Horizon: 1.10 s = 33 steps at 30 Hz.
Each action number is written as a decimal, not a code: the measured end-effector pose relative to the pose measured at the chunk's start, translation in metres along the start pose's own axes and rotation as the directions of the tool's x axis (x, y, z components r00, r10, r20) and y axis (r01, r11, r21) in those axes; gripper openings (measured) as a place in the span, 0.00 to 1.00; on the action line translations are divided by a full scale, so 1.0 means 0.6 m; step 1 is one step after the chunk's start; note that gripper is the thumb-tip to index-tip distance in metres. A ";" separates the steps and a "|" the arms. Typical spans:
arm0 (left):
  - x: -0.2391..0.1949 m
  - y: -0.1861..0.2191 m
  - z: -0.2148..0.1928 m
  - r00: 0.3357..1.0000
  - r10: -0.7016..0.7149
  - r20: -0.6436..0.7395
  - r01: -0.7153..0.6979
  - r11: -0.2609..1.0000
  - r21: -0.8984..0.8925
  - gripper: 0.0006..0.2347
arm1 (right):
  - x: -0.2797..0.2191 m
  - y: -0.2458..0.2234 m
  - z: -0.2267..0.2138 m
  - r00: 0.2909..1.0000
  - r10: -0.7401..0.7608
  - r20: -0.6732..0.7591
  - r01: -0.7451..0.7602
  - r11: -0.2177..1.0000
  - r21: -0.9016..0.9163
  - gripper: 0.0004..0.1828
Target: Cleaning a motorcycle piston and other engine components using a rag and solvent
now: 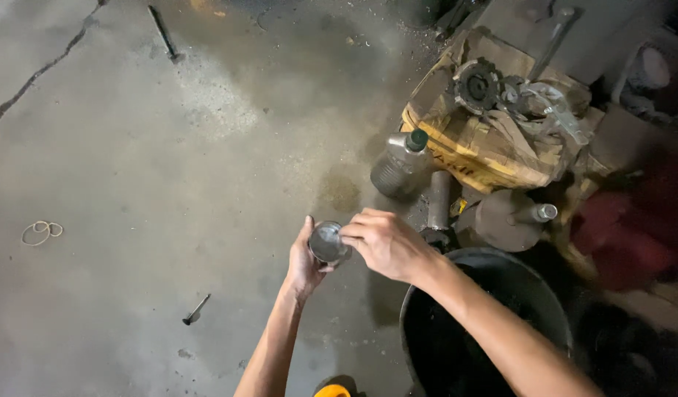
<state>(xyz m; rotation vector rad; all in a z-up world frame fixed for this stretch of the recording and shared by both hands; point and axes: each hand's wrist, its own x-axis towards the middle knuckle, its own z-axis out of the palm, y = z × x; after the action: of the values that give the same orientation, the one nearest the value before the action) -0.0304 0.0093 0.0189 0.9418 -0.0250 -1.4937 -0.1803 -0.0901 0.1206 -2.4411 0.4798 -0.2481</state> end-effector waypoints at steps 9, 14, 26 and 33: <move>0.036 -0.025 -0.029 0.999 -0.024 0.028 0.025 0.999 -0.031 0.20 | 0.008 -0.008 -0.003 0.989 0.136 -0.055 -0.111 0.938 0.330 0.10; 0.025 -0.012 -0.008 0.999 -0.041 0.031 0.045 0.987 -0.151 0.17 | -0.001 0.004 0.013 0.965 0.213 -0.150 -0.153 0.930 0.334 0.09; 0.019 -0.008 0.010 1.000 -0.021 -0.007 0.020 0.988 -0.154 0.18 | -0.011 0.016 0.047 0.918 0.309 -0.248 -0.200 0.902 0.382 0.10; 0.018 -0.006 -0.002 0.998 -0.030 -0.048 0.023 0.990 -0.137 0.19 | -0.010 0.006 0.042 0.918 0.256 -0.302 -0.122 0.909 0.399 0.11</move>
<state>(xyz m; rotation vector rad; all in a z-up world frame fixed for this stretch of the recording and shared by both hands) -0.0312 0.0016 0.0102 0.8714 0.1258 -1.4764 -0.1795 -0.0767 0.0981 -1.9626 0.7498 -0.6357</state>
